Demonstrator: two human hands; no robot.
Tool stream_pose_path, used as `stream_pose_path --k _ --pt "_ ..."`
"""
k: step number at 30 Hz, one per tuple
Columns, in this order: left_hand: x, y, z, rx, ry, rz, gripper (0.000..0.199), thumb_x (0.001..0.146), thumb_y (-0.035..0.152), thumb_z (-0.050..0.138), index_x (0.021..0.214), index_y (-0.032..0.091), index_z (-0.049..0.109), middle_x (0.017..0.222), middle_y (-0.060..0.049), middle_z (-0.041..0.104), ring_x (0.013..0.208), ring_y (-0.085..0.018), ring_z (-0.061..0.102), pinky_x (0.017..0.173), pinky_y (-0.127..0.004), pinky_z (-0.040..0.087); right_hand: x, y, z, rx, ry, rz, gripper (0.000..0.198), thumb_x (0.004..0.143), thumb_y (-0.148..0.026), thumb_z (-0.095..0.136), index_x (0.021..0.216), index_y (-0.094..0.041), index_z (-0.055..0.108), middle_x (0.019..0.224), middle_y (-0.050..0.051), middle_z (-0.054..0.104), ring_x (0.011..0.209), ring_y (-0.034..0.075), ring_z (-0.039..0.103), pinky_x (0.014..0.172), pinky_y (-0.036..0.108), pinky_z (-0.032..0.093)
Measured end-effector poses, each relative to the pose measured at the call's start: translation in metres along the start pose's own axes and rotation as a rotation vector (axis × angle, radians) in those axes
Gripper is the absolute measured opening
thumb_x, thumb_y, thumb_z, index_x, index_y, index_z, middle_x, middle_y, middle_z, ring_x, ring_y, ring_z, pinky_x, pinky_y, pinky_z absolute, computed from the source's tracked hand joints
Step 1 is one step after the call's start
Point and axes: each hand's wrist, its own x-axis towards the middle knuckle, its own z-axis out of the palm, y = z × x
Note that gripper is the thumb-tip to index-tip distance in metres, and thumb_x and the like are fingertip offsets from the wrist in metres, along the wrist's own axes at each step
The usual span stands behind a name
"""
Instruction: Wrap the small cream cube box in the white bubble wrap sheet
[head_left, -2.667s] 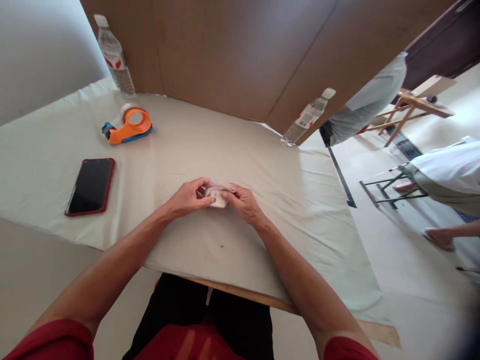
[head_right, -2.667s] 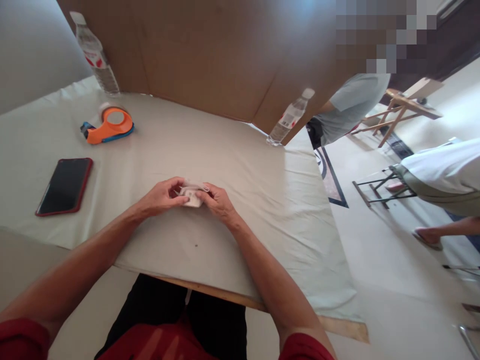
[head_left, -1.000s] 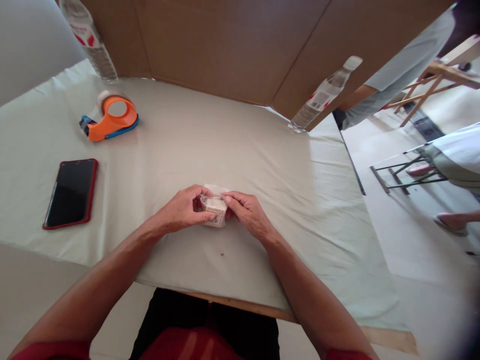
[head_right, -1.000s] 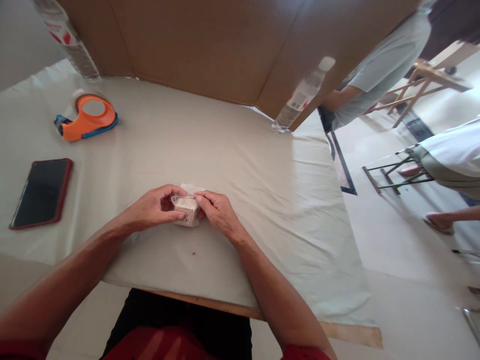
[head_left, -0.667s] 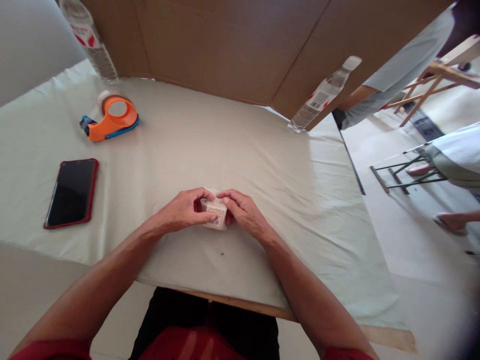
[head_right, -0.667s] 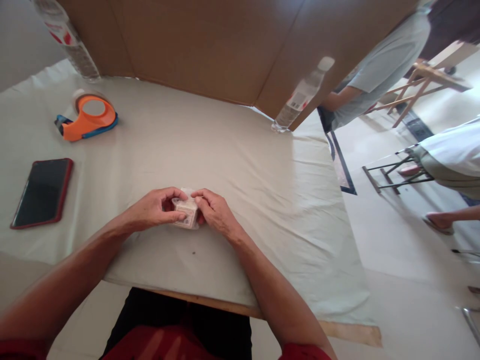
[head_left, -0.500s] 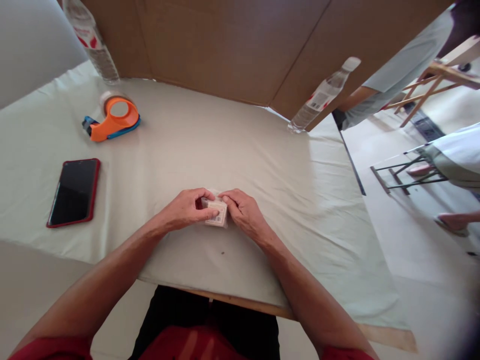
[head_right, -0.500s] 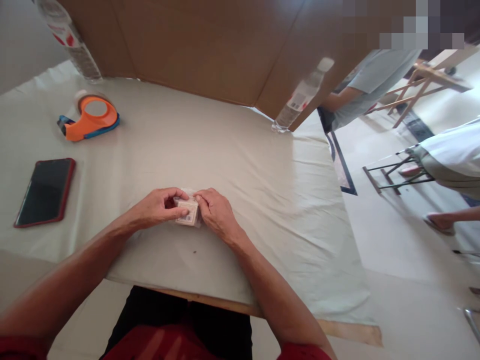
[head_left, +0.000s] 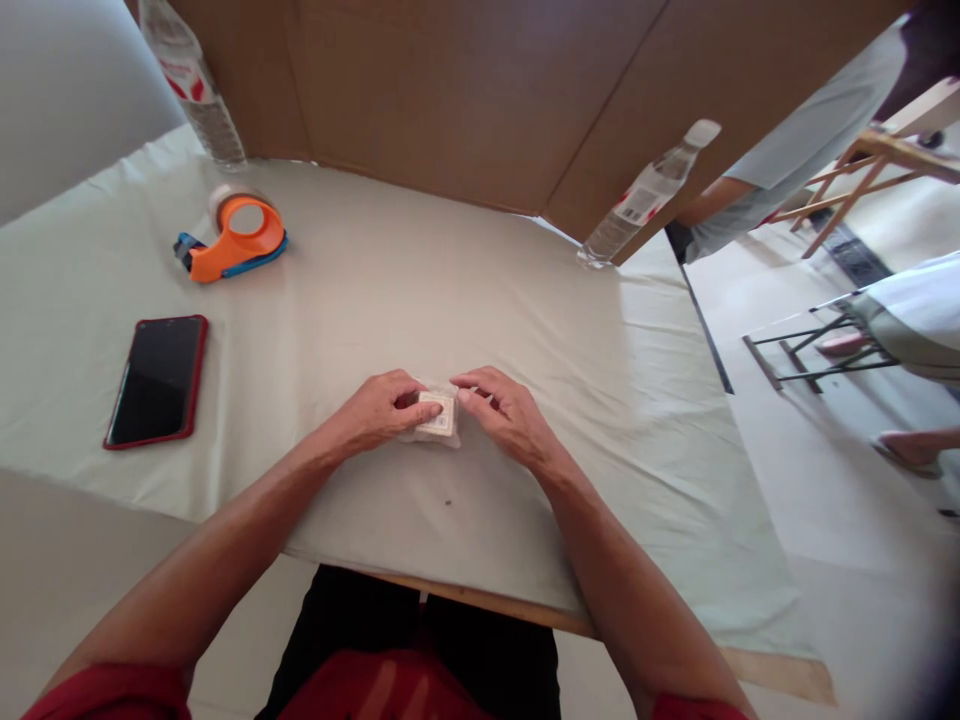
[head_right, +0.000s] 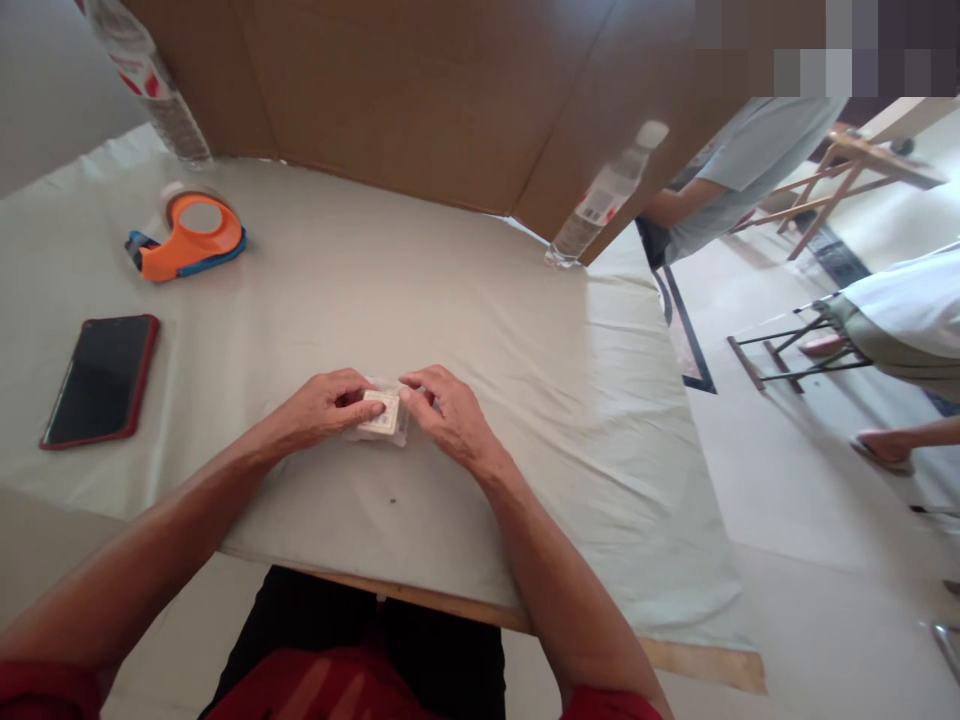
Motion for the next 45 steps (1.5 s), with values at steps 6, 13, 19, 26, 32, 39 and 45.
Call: stream_pose_path --k 6,13,19,26,32,39,45 --pt "0.000 0.001 0.004 0.031 0.056 -0.020 0.034 0.085 0.048 0.057 0.089 0.018 0.072 0.081 -0.002 0.063 0.069 -0.015 0.054 0.067 -0.028 0.043 -0.002 -0.008 0.000 -0.064 -0.130 -0.050 0.027 0.090 -0.039 0.063 0.107 -0.021 0.074 0.095 0.005 0.071 0.083 0.017 0.061 0.075 0.029 0.044" --pt "-0.010 0.014 0.002 -0.048 0.253 0.016 0.025 0.081 0.038 0.063 0.094 0.017 0.066 0.091 -0.003 0.061 0.061 -0.010 0.049 0.062 -0.027 0.044 0.000 -0.008 0.004 -0.066 -0.122 -0.011 0.028 0.090 -0.041 0.064 0.104 -0.019 0.074 0.096 0.006 0.073 0.083 0.017 0.061 0.073 0.029 0.043" --pt "-0.011 0.013 0.005 -0.075 0.184 0.095 0.016 0.079 0.031 0.066 0.090 0.019 0.064 0.078 0.001 0.058 0.061 -0.010 0.050 0.059 -0.024 0.043 0.006 -0.002 -0.004 0.011 -0.091 0.003 0.027 0.090 -0.038 0.058 0.100 -0.019 0.075 0.093 0.005 0.076 0.080 0.017 0.064 0.072 0.028 0.045" --pt "-0.010 0.010 0.006 -0.065 0.173 0.050 0.016 0.078 0.027 0.068 0.092 0.019 0.064 0.076 0.003 0.057 0.061 -0.010 0.051 0.061 -0.024 0.044 0.050 0.016 -0.005 -0.079 -0.036 0.120 0.018 0.080 -0.028 0.064 0.089 -0.016 0.074 0.080 0.003 0.073 0.073 0.016 0.061 0.070 0.028 0.044" --pt "-0.010 0.010 0.007 -0.081 0.157 0.062 0.015 0.080 0.026 0.067 0.092 0.019 0.063 0.077 0.002 0.055 0.062 -0.010 0.050 0.061 -0.024 0.043 0.064 0.011 0.010 0.021 -0.177 0.125 0.021 0.072 -0.020 0.064 0.090 -0.015 0.072 0.070 -0.001 0.064 0.065 0.012 0.054 0.062 0.025 0.039" --pt "-0.011 0.012 0.006 -0.089 0.146 0.038 0.016 0.080 0.024 0.068 0.094 0.019 0.063 0.079 0.003 0.055 0.062 -0.009 0.050 0.060 -0.023 0.043 0.062 0.015 0.004 0.199 -0.220 0.093 0.009 0.071 -0.024 0.060 0.070 -0.017 0.065 0.065 -0.003 0.058 0.062 0.011 0.048 0.059 0.024 0.036" --pt "-0.013 0.014 0.006 -0.076 0.140 0.045 0.015 0.082 0.023 0.067 0.095 0.020 0.061 0.080 0.003 0.054 0.064 -0.009 0.052 0.060 -0.024 0.045 0.061 0.016 -0.007 0.229 -0.256 0.085 0.012 0.075 -0.028 0.063 0.070 -0.017 0.063 0.068 -0.002 0.058 0.065 0.012 0.049 0.061 0.025 0.036"
